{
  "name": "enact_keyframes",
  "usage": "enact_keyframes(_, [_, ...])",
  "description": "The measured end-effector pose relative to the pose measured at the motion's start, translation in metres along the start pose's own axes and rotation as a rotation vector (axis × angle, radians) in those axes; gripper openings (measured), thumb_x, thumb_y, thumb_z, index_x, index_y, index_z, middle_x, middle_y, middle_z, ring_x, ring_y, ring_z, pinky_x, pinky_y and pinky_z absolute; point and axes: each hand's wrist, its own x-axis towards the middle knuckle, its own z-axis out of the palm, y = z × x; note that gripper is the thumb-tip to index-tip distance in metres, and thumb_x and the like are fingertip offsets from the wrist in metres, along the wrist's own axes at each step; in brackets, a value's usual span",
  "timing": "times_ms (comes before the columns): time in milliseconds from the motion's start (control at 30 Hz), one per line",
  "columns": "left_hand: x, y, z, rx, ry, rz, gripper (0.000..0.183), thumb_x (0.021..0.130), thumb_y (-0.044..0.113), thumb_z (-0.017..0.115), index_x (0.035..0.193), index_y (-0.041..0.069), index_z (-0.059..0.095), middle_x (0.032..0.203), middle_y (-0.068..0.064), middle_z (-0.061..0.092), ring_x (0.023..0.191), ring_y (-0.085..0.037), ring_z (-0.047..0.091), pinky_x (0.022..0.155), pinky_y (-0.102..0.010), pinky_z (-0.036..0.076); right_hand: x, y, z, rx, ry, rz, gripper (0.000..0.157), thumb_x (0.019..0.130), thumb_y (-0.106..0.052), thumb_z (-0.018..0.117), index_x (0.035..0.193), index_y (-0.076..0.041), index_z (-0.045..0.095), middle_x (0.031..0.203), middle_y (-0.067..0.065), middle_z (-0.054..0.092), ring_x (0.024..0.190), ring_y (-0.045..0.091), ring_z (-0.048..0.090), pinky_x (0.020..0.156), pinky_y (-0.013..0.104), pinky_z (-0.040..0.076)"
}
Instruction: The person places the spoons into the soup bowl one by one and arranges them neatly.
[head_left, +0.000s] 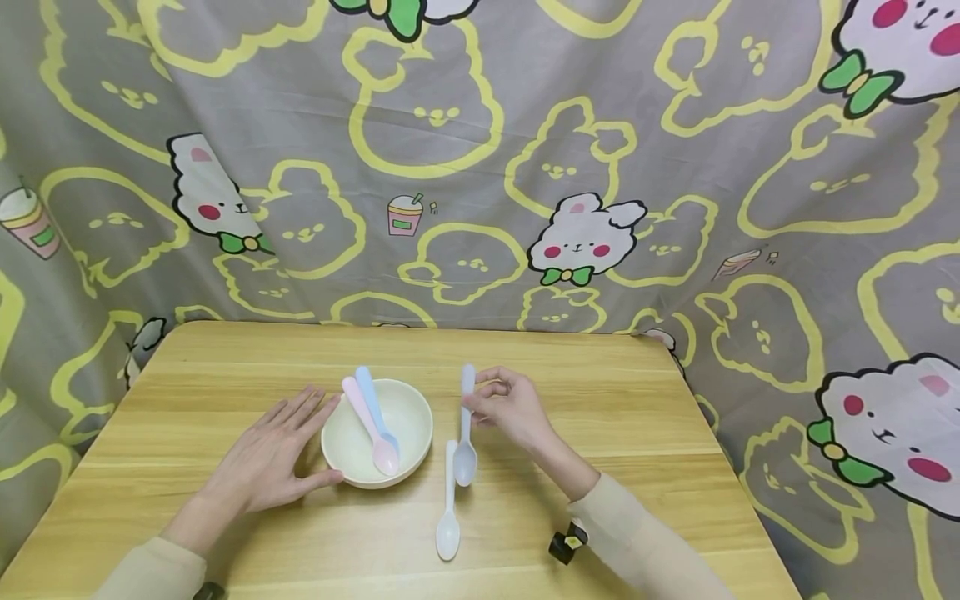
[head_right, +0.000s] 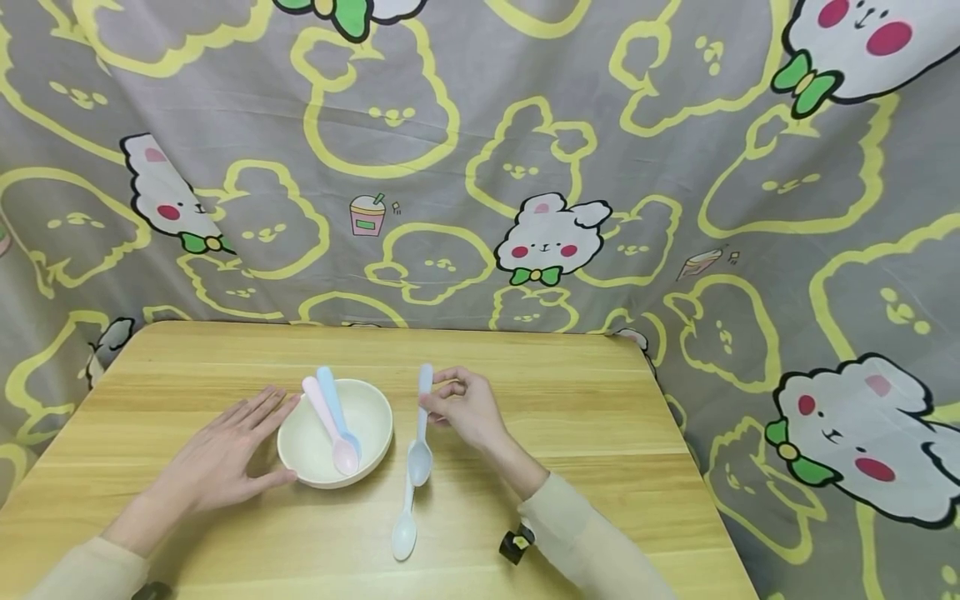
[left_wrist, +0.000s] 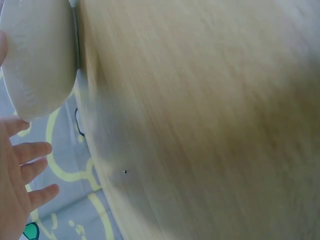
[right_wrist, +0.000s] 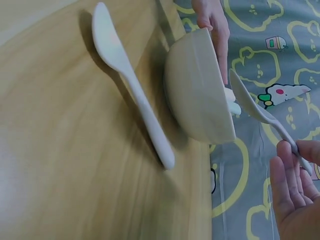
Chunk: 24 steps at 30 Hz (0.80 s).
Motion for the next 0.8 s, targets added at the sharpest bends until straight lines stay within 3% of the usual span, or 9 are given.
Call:
enact_keyframes(267, [0.0,0.001,-0.002,-0.008,-0.031,-0.005,0.107,0.085,0.079,0.066,0.162,0.009,0.042,0.161,-0.027,0.049,0.151,-0.044,0.046,0.122,-0.063,0.043,0.011,-0.008,0.01,0.009,-0.003,-0.03,0.036,0.09,-0.006,0.081,0.123,-0.002,0.066,0.082,-0.001,0.073,0.067,0.012,0.073,0.081,0.056,0.068])
enact_keyframes(500, [0.001,0.0,-0.001,-0.006,-0.025,-0.005,0.107,0.085,0.079,0.066,0.162,0.009,0.042,0.16,-0.026,0.05,0.151,-0.044,0.046,0.122,-0.062,0.043,0.024,-0.015,0.021,0.017,-0.012,-0.056,0.035,0.09,-0.007,0.082,0.122,-0.003,0.067,0.082,-0.002,0.074,0.068,0.013,0.074,0.076,0.043,0.07])
enact_keyframes(800, [0.0,-0.001,0.0,-0.002,-0.012,-0.001,0.108,0.084,0.08,0.067,0.161,0.009,0.042,0.16,-0.026,0.05,0.15,-0.044,0.047,0.121,-0.062,0.044,0.038,-0.02,0.037,0.034,-0.018,-0.085,0.035,0.091,-0.007,0.081,0.122,-0.002,0.067,0.084,0.002,0.076,0.068,0.015,0.075,0.077,0.044,0.07])
